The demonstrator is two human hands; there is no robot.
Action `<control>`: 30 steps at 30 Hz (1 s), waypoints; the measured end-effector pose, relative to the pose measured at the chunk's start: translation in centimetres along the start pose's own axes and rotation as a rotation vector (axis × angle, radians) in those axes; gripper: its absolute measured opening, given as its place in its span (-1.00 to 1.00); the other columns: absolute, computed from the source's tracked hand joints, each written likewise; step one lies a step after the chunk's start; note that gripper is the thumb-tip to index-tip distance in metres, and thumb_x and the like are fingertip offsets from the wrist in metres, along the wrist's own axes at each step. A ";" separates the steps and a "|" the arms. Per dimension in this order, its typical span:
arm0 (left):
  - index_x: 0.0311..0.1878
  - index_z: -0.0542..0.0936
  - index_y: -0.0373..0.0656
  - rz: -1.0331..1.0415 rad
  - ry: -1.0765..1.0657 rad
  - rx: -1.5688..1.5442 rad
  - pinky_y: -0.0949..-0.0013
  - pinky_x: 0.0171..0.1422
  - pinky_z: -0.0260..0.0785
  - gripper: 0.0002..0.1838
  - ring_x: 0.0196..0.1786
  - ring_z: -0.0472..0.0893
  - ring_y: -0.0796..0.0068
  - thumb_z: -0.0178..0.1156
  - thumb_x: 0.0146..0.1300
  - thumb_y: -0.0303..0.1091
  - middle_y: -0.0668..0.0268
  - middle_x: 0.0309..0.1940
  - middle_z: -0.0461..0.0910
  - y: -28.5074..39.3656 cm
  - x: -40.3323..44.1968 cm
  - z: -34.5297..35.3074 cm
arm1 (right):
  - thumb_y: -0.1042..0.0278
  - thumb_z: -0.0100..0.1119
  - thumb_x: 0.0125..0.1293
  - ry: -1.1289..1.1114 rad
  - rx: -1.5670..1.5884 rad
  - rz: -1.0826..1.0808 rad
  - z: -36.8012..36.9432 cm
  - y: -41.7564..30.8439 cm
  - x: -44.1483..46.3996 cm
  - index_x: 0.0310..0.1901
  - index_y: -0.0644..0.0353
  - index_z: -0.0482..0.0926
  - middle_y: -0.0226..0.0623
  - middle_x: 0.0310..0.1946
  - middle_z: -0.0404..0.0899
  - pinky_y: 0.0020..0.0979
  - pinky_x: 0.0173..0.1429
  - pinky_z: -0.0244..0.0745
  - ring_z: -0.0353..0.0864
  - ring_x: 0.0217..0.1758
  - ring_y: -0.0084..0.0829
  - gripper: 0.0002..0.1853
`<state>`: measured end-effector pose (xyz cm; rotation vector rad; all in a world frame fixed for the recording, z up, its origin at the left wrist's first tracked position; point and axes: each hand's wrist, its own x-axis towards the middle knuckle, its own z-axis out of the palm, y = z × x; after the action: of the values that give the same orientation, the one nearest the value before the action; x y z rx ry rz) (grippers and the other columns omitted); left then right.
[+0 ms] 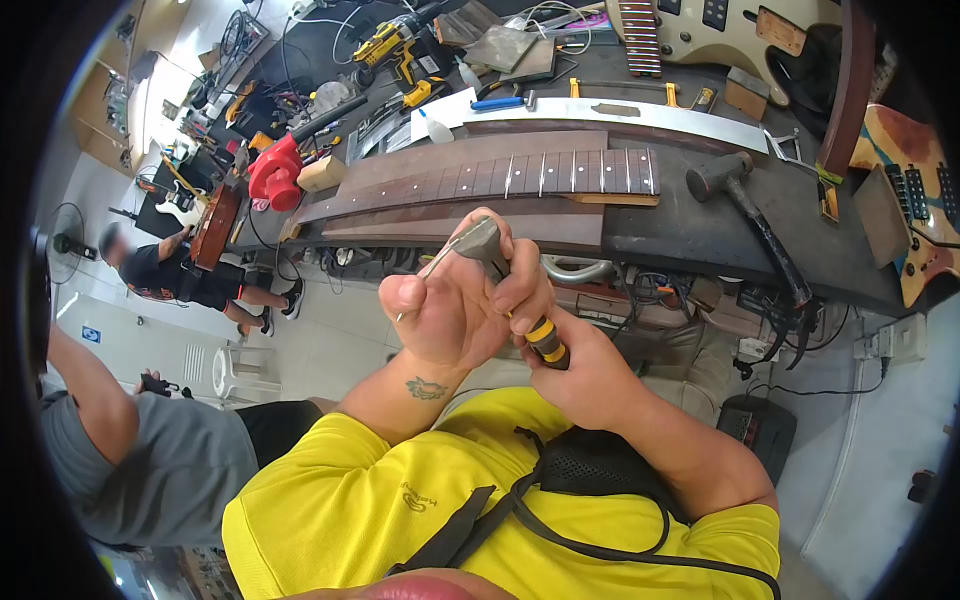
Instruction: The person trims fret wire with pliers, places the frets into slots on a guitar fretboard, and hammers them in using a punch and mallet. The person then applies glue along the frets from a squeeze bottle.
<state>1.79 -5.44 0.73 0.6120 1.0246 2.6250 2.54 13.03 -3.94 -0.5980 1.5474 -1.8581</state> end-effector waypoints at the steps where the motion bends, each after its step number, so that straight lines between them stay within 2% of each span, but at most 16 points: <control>1: 0.21 0.35 -0.04 0.011 -0.032 -0.006 0.22 -0.04 0.35 -0.21 -0.27 0.43 0.19 0.27 -0.03 0.21 0.13 -0.32 0.36 0.0 -0.1 -0.4 | 0.67 0.10 0.21 0.005 -0.005 0.004 0.2 0.1 0.0 0.06 0.25 0.52 -0.43 -0.15 0.51 -0.44 0.13 0.46 0.48 -0.07 -0.55 -0.64; 3: 0.24 0.35 -0.05 0.030 -0.070 -0.012 0.22 -0.02 0.34 -0.18 -0.26 0.43 0.18 0.28 0.00 0.26 0.12 -0.32 0.37 0.1 -0.1 -0.5 | 0.67 0.10 0.20 -0.015 0.021 0.013 -0.1 0.5 0.2 0.08 0.23 0.52 -0.44 -0.17 0.51 -0.43 0.12 0.45 0.48 -0.08 -0.55 -0.62; 5: 0.44 0.29 -0.08 0.022 -0.014 0.031 0.20 0.10 0.38 -0.05 -0.06 0.53 0.09 0.20 0.15 0.39 -0.03 -0.06 0.47 0.4 0.1 -0.2 | 0.67 0.10 0.19 -0.036 0.041 0.018 -0.2 0.1 0.4 0.09 0.22 0.51 -0.44 -0.18 0.50 -0.43 0.11 0.45 0.48 -0.09 -0.55 -0.60; 6: 0.44 0.29 -0.08 0.032 -0.022 0.030 0.20 0.10 0.38 -0.05 -0.06 0.53 0.09 0.20 0.15 0.39 -0.03 -0.06 0.47 0.6 0.1 0.1 | 0.67 0.10 0.18 -0.049 0.087 0.014 -0.2 -0.2 0.3 0.10 0.20 0.50 -0.43 -0.18 0.49 -0.42 0.11 0.45 0.48 -0.09 -0.54 -0.58; 8: 0.55 0.31 -0.10 0.374 0.248 0.241 -0.12 0.40 0.38 -0.11 0.30 0.51 -0.10 0.20 0.35 0.32 -0.12 0.33 0.40 1.0 0.0 0.7 | 0.67 0.11 0.17 -0.056 0.127 0.009 -0.3 -1.0 -0.1 0.12 0.18 0.50 -0.42 -0.18 0.49 -0.42 0.10 0.45 0.47 -0.09 -0.54 -0.56; 9: 0.55 0.31 -0.10 0.376 0.238 0.240 -0.12 0.40 0.38 -0.11 0.30 0.51 -0.10 0.20 0.35 0.32 -0.12 0.33 0.40 1.4 -0.1 0.1 | 0.68 0.11 0.17 -0.088 0.157 0.023 -0.3 -1.5 -0.3 0.14 0.17 0.50 -0.42 -0.16 0.49 -0.41 0.10 0.46 0.48 -0.08 -0.53 -0.54; 11: 0.54 0.38 -0.16 0.670 -0.033 1.017 -0.04 0.54 0.27 -0.39 0.49 0.41 -0.04 0.17 0.53 -0.12 -0.08 0.58 0.15 2.8 -1.0 -1.8 | 0.68 0.11 0.17 -0.115 0.187 0.029 -0.2 -1.8 -0.4 0.16 0.16 0.49 -0.41 -0.15 0.48 -0.40 0.10 0.46 0.48 -0.07 -0.52 -0.52; 12: 0.40 0.56 -0.18 0.745 -0.117 1.133 -0.05 0.56 0.27 -0.60 0.49 0.42 -0.04 0.13 0.56 -0.34 -0.11 0.54 0.23 3.5 -1.0 -1.7 | 0.68 0.10 0.17 -0.144 0.212 0.048 -0.1 -1.9 -0.3 0.19 0.16 0.49 -0.41 -0.13 0.49 -0.40 0.12 0.47 0.48 -0.07 -0.52 -0.50; 13: 0.29 0.64 -0.16 0.869 -0.059 1.278 0.01 0.42 0.44 -0.66 0.39 0.53 -0.06 0.16 0.52 -0.38 -0.11 0.40 0.44 3.8 -1.0 -1.3 | 0.67 0.09 0.17 -0.178 0.236 0.069 0.0 -2.0 -0.2 0.22 0.15 0.49 -0.41 -0.11 0.49 -0.39 0.13 0.47 0.49 -0.06 -0.51 -0.48; 18: -0.06 0.62 -0.16 1.174 0.053 1.469 0.05 0.19 0.56 -0.91 0.14 0.68 -0.11 0.15 0.47 -0.49 -0.06 0.13 0.68 4.8 -0.3 0.1 | 0.59 0.13 0.30 -0.361 0.095 0.105 0.2 -3.3 0.2 0.56 0.11 0.33 -0.40 0.07 0.54 -0.42 0.35 0.34 0.49 0.20 -0.52 -0.26; 23: -0.02 0.62 -0.22 1.251 0.145 1.161 0.16 0.09 0.58 -0.88 0.03 0.71 0.03 0.09 0.54 -0.54 -0.06 -0.03 0.74 4.1 -0.9 1.7 | 0.62 0.08 0.32 -0.425 0.154 0.104 1.1 -3.1 0.4 0.63 0.16 0.21 -0.34 0.13 0.56 -0.41 0.36 0.36 0.51 0.20 -0.48 -0.20; 25: 0.07 0.61 -0.31 0.739 0.371 1.399 0.40 -0.05 0.53 -0.81 -0.13 0.67 0.39 0.04 0.64 -0.43 0.03 -0.09 0.71 5.6 -2.6 2.5 | 0.64 0.05 0.31 -0.309 0.137 0.121 1.4 -3.4 0.2 0.63 0.19 0.17 -0.34 0.10 0.55 -0.40 0.37 0.38 0.51 0.19 -0.46 -0.19; 26: 0.06 0.67 -0.36 0.694 0.442 1.573 0.50 -0.21 0.47 -0.80 -0.33 0.60 0.61 0.10 0.57 -0.52 0.19 -0.24 0.71 6.3 -2.6 2.9 | 0.64 0.05 0.31 -0.307 0.129 0.120 1.2 -3.1 0.2 0.63 0.19 0.17 -0.34 0.10 0.55 -0.40 0.37 0.38 0.51 0.19 -0.46 -0.19; 27: 0.06 0.67 -0.36 0.700 0.440 1.567 0.50 -0.21 0.47 -0.80 -0.33 0.60 0.61 0.10 0.57 -0.52 0.19 -0.24 0.71 6.7 -2.7 3.0 | 0.66 0.03 0.29 -0.227 0.005 0.046 0.9 -2.5 0.2 0.63 0.20 0.16 -0.34 0.09 0.54 -0.40 0.38 0.38 0.51 0.18 -0.46 -0.18; 29: 0.03 0.69 -0.34 0.568 0.531 1.630 0.37 -0.22 0.50 -0.82 -0.35 0.71 0.31 0.22 0.43 -0.57 0.13 -0.21 0.79 6.8 -3.2 3.0 | 0.68 0.02 0.27 -0.139 -0.117 -0.016 0.8 -2.4 0.0 0.63 0.21 0.14 -0.34 0.08 0.53 -0.40 0.39 0.38 0.51 0.18 -0.45 -0.16; 30: -0.01 0.72 -0.33 0.530 0.526 1.570 0.37 -0.24 0.51 -0.84 -0.40 0.70 0.29 0.24 0.41 -0.56 0.11 -0.28 0.78 6.8 -3.3 2.9 | 0.70 0.02 0.24 -0.074 -0.136 -0.030 1.0 -2.6 0.0 0.63 0.22 0.13 -0.34 0.08 0.51 -0.40 0.38 0.38 0.51 0.18 -0.45 -0.14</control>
<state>5.48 -9.85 6.40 0.4059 3.4334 1.7281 2.74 12.63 -1.20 -0.7469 1.6334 -1.7419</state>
